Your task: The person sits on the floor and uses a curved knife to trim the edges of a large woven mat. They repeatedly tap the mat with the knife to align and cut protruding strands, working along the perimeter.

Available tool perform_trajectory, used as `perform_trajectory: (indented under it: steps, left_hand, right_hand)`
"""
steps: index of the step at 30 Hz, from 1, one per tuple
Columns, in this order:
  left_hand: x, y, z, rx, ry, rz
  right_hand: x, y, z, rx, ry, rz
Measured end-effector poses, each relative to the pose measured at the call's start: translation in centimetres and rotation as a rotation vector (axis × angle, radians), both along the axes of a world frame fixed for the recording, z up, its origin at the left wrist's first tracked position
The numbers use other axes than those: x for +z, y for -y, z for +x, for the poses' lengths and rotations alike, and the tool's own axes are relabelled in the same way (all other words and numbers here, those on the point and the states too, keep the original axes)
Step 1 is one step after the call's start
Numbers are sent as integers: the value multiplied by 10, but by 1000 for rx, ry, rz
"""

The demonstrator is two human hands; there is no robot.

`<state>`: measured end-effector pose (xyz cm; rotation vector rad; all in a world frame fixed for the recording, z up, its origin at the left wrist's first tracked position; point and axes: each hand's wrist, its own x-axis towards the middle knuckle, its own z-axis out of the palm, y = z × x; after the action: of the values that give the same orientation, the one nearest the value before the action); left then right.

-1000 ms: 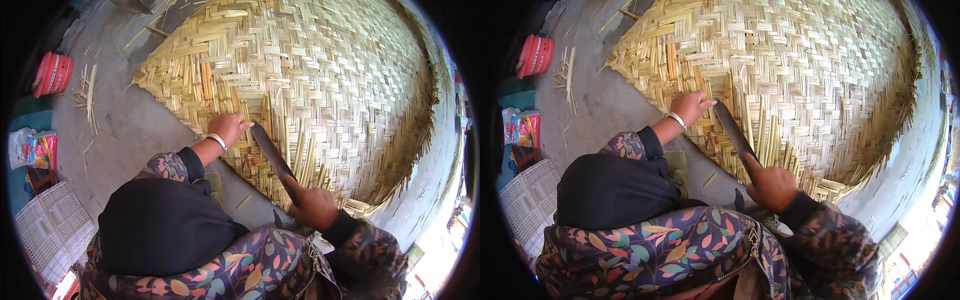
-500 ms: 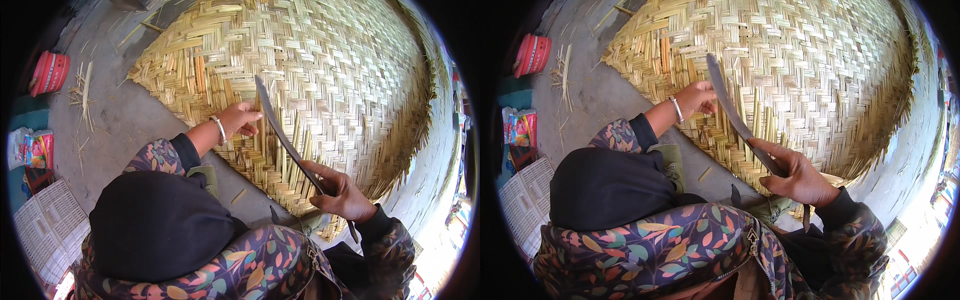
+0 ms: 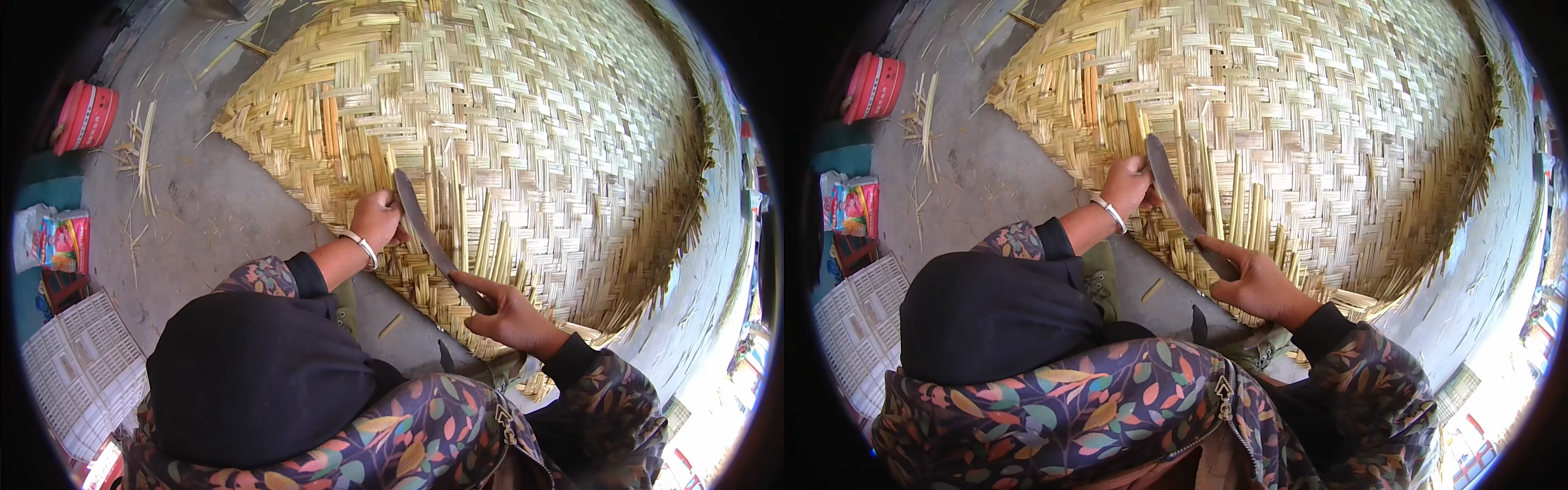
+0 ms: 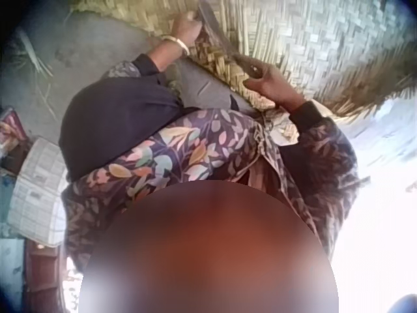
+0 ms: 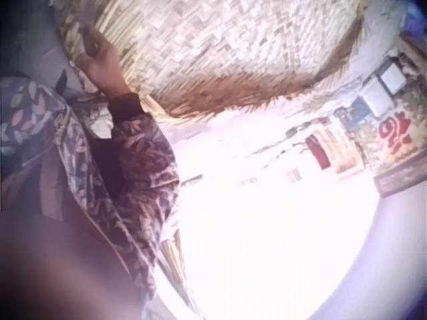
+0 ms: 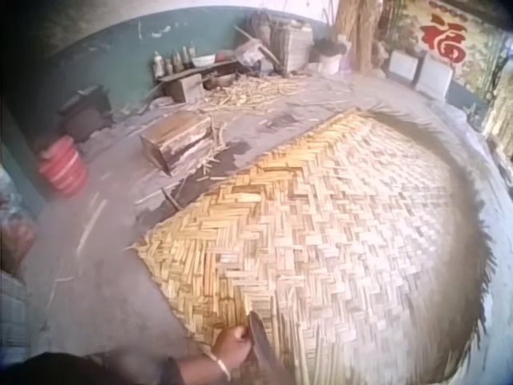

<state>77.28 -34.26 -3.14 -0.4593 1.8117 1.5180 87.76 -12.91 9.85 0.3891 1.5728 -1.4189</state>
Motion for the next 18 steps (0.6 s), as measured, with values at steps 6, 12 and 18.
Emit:
perform_trajectory:
  steps: [6, 12, 18]
  left_hand:
    - [-7, 4, 3, 9, -74, 30]
    - [2, 11, -4, -11, -65, 9]
    - [5, 15, -5, -1, -25, 14]
  right_hand:
    - [-11, 7, -14, 239, -216, 310]
    - [-2, -3, -24, 256, -152, 249]
    - [11, -10, -34, 73, 127, 67]
